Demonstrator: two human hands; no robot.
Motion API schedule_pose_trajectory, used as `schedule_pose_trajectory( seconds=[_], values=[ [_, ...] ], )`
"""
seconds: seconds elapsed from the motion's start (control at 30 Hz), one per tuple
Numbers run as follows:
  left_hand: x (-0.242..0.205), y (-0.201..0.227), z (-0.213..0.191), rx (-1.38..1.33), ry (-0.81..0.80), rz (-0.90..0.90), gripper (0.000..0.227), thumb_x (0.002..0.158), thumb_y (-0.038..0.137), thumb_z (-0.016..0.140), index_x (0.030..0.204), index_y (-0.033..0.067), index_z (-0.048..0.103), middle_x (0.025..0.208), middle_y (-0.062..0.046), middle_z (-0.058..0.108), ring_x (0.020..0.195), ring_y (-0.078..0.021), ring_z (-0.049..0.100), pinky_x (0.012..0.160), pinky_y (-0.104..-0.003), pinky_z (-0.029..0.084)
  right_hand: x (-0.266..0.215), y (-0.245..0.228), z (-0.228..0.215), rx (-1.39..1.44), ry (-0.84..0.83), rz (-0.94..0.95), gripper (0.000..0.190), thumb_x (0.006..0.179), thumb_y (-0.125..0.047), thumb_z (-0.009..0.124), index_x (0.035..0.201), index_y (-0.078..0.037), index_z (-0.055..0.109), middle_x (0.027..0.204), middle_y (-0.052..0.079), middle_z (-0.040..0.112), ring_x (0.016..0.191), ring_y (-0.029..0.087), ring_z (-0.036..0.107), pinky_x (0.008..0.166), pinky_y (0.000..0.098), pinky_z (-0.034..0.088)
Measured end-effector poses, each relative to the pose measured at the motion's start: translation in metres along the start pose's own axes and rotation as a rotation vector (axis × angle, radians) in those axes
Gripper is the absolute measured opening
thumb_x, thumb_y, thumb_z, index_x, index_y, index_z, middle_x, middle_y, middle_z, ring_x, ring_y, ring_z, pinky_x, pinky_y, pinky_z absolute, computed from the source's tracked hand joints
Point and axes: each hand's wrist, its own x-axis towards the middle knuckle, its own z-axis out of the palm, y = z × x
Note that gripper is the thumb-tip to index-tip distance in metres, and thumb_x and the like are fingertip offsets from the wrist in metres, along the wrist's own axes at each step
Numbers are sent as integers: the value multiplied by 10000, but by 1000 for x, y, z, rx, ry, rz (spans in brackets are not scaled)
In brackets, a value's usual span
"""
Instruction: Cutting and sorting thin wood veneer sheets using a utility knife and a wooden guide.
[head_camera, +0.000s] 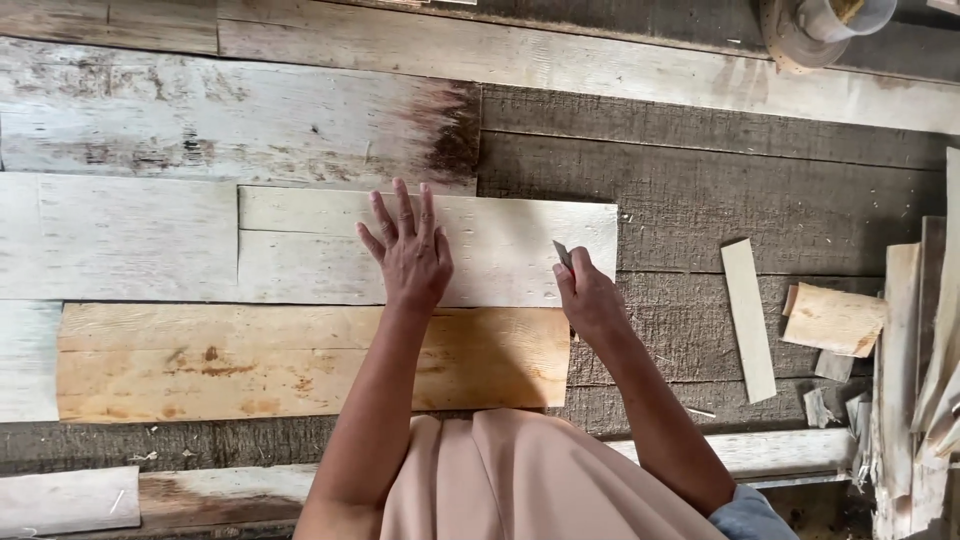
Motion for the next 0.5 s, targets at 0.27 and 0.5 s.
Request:
schedule_pose_trajectory(
  seconds=[0.27,0.5],
  values=[
    [-95,-15,1,27,124,78,670,1028,314,451,1648,221,214,1718,-155,86,1538,-503,-13,1140,-752,-2,-57,43,40,156,197,73,287,951,-317,661,1125,-115,554,995,216,687,989,452,683,849,569,521],
    [-182,-34,24,129,273,163,657,1038,506,449,1620,225,332,1698,-177,191,1539,-500,50,1124,-746,3,-101,77,91,256,286,-2,474,896,-307,728,1219,-29,521,1167,298,589,1126,551,589,935,658,471]
  ],
)
